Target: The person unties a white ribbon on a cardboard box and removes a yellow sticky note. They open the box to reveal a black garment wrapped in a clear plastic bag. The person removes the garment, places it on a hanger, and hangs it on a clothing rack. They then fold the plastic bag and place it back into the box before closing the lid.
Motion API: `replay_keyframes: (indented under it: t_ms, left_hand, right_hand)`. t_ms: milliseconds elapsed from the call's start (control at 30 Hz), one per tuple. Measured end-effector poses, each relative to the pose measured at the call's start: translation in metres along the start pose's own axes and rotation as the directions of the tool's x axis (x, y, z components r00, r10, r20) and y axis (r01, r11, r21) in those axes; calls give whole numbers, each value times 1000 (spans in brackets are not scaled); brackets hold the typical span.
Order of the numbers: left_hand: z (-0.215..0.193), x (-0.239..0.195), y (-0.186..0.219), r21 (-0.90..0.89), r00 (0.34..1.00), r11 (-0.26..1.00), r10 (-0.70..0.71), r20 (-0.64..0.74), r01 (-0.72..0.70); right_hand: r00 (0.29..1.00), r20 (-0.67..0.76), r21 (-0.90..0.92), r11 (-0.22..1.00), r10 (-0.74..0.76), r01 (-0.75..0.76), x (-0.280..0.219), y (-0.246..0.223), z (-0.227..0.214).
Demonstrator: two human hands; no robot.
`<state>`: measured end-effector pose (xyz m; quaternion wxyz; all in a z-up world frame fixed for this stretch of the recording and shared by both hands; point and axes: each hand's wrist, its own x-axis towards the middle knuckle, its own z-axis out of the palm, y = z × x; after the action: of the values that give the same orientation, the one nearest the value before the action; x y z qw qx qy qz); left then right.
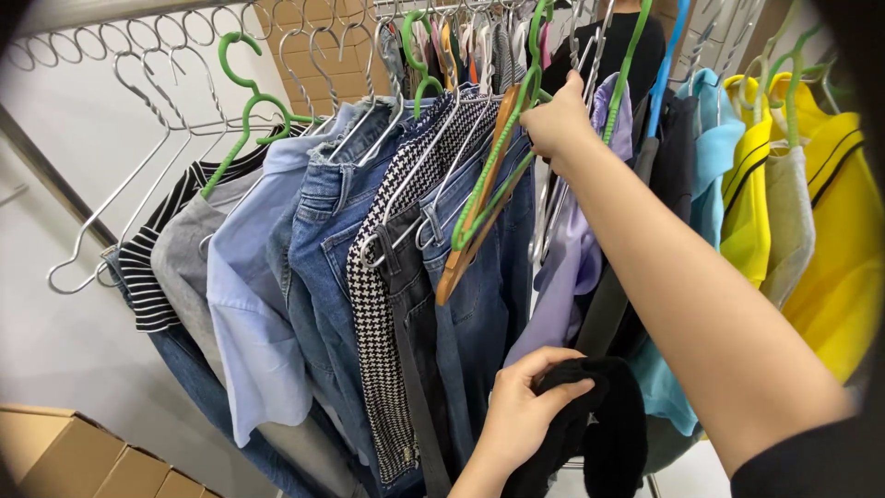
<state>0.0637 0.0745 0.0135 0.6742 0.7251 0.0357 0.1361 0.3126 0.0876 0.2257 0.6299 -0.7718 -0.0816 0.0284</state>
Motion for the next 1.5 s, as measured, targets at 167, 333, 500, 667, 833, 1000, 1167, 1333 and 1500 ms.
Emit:
replay_keyframes:
  t_ms: [167, 333, 500, 667, 833, 1000, 1167, 1333, 1500]
  left_hand:
    - [-3, 1, -9, -46, 997, 996, 78, 12, -77]
    - [-6, -6, -7, -49, 994, 993, 110, -9, -110]
    - [-17, -14, -9, -94, 998, 994, 43, -42, -47]
    - [-10, -11, -21, -91, 991, 989, 112, -67, -118]
    - [8, -12, -23, -132, 996, 989, 59, -66, -68]
    - [28, 0, -54, -143, 989, 989, -55, -138, 35]
    - [48, 5, -45, -252, 980, 967, -68, -186, 20]
    - [76, 11, -33, -307, 966, 952, -86, -244, 7]
    - [100, 9, -32, -378, 964, 922, -19, -264, -85]
  right_hand:
    - [994, -31, 25, 994, -104, 105, -5, -1, 3]
    - [988, -17, -23, 988, -150, 150, 16, 7, 8]
    - [950, -87, 66, 949, -301, 307, -2, -1, 3]
    - [925, -48, 127, 917, -376, 379, -26, -12, -6]
    - [884, 58, 253, 863, -464, 437, -40, -8, -37]
    - [782, 186, 17, 798, -595, 603, -104, 6, -120]
    - [676, 376, -53, 714, -634, 698, -175, 57, -209]
    - [763, 220, 337, 782, -607, 525, -204, 147, -256]
    - [918, 2, 563, 759, -397, 327, -221, 209, -288]
